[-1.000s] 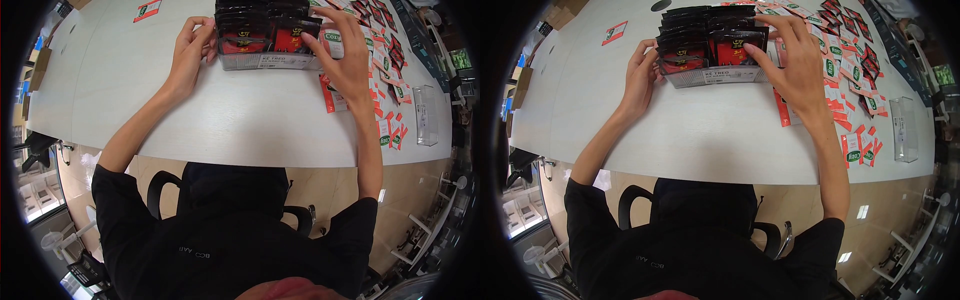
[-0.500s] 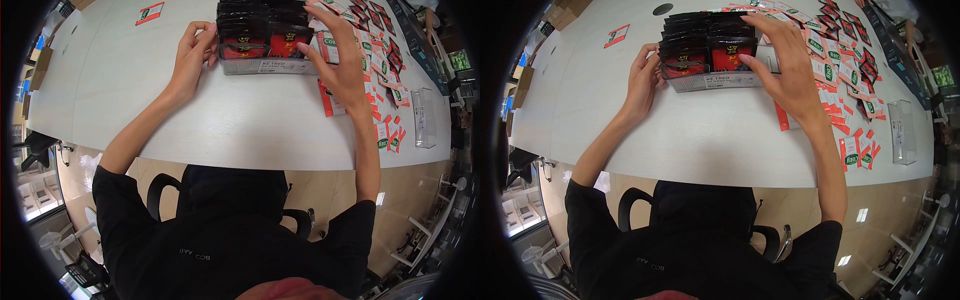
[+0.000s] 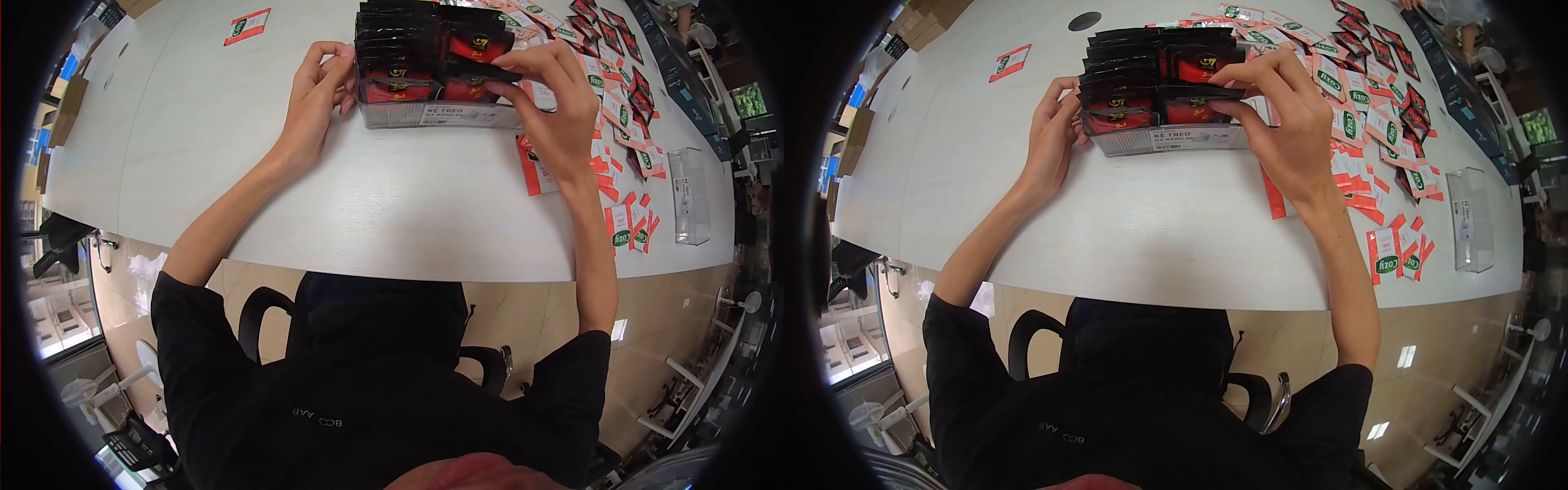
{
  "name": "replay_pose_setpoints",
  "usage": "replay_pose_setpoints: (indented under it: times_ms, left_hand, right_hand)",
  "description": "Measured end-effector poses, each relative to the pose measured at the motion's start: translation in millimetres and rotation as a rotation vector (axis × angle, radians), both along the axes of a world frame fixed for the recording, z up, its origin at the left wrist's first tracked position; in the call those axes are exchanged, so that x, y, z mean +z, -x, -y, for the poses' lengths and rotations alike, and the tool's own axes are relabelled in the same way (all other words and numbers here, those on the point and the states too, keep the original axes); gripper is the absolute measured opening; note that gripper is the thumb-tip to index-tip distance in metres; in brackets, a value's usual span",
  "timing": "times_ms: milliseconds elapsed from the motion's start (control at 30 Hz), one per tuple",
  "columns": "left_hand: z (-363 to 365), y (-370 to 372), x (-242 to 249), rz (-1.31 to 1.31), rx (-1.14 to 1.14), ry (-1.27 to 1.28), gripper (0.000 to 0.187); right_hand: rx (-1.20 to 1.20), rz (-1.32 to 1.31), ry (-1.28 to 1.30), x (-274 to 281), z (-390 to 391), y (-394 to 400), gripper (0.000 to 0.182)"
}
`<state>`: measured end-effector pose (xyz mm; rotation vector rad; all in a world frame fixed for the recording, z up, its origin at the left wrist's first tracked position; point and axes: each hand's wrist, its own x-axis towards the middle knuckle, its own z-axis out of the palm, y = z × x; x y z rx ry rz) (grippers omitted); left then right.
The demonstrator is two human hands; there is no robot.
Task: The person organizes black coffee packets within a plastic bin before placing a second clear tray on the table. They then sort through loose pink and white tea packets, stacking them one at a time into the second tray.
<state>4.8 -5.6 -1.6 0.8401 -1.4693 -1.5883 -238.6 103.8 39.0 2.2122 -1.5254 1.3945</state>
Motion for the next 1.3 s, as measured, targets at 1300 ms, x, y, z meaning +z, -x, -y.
replay_pose_setpoints:
  times_ms: [1300]
  left_hand:
    - [-7,3,8,0.018,0.064,-0.052,0.015]
  right_hand:
    - [-1.283,-0.376,-0.112,-62,-43,259,0.037]
